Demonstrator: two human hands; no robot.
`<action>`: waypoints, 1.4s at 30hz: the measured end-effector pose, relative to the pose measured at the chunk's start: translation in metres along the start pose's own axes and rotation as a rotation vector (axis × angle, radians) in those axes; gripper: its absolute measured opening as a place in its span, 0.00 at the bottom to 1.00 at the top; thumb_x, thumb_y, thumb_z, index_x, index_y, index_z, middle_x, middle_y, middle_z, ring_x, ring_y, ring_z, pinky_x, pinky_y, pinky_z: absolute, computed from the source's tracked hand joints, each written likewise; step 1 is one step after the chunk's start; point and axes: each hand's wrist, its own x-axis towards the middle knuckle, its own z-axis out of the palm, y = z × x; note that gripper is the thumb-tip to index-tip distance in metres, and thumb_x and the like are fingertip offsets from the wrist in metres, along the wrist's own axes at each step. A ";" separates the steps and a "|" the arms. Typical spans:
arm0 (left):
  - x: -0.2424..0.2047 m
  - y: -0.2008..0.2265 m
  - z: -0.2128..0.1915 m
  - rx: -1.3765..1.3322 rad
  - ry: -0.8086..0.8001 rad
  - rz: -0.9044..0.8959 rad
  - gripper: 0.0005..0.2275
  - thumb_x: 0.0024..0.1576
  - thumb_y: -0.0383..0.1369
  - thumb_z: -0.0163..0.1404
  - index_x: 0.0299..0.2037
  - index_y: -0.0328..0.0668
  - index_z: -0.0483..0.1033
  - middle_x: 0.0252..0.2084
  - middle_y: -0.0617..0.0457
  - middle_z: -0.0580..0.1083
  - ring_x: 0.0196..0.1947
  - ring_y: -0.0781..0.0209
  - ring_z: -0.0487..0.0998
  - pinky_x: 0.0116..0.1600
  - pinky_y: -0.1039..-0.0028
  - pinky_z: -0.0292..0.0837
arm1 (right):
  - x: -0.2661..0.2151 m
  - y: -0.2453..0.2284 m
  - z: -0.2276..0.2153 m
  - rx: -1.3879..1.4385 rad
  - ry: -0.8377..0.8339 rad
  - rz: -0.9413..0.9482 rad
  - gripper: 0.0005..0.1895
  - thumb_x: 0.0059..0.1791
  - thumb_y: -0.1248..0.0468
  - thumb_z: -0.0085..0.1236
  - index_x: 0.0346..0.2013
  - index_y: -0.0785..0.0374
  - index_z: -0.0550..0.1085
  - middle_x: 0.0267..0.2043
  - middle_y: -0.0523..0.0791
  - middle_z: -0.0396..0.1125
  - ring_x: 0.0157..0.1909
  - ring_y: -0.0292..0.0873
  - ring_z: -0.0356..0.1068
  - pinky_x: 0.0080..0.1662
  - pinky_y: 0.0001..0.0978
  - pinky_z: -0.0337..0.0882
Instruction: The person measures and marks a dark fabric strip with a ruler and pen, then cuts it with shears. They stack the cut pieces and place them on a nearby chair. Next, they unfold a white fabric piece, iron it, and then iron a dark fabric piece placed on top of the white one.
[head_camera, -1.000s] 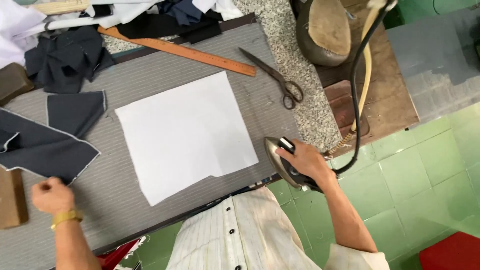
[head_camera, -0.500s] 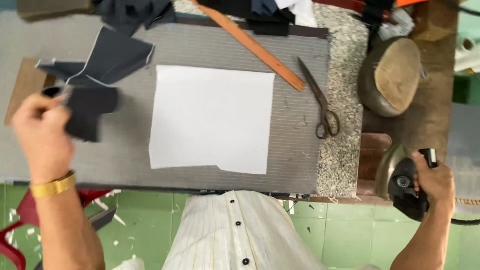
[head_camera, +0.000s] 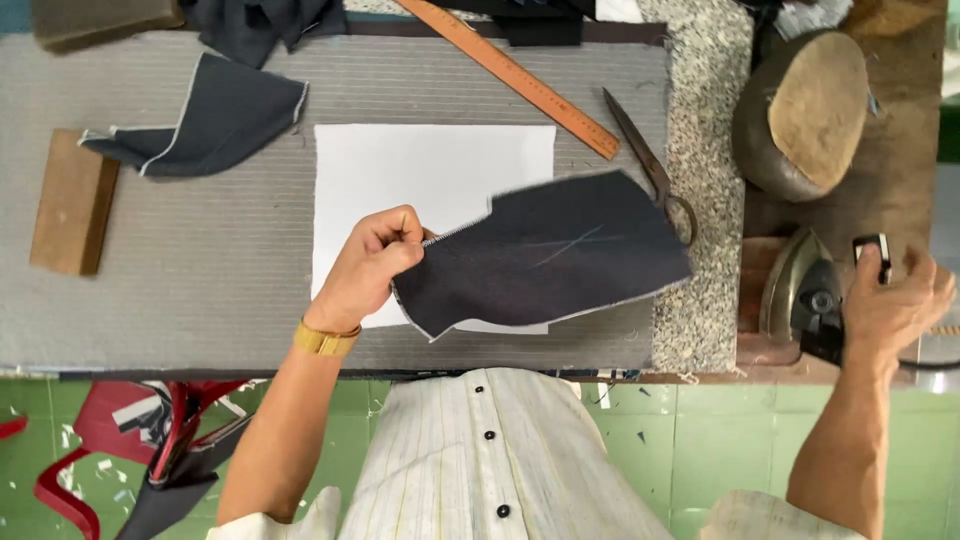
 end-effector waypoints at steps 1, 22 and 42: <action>0.004 -0.009 -0.006 0.088 0.073 -0.096 0.11 0.50 0.25 0.41 0.21 0.51 0.53 0.22 0.64 0.50 0.26 0.70 0.50 0.34 0.76 0.42 | -0.007 -0.020 -0.015 -0.023 0.252 -0.250 0.11 0.66 0.64 0.69 0.51 0.72 0.82 0.42 0.52 0.75 0.45 0.51 0.66 0.43 0.44 0.66; -0.041 -0.201 -0.079 0.301 0.367 -0.337 0.16 0.68 0.36 0.48 0.57 0.26 0.72 0.50 0.38 0.75 0.53 0.51 0.74 0.59 0.56 0.71 | -0.131 -0.334 -0.018 0.531 -0.674 0.390 0.19 0.47 0.49 0.68 0.40 0.61 0.81 0.28 0.48 0.73 0.34 0.50 0.77 0.39 0.44 0.74; -0.024 -0.233 -0.190 0.424 0.546 -0.123 0.06 0.63 0.29 0.55 0.39 0.31 0.76 0.20 0.46 0.72 0.16 0.64 0.73 0.18 0.78 0.71 | -0.160 -0.387 -0.023 1.002 -0.564 0.410 0.09 0.51 0.63 0.67 0.37 0.67 0.78 0.22 0.45 0.71 0.17 0.35 0.68 0.23 0.25 0.66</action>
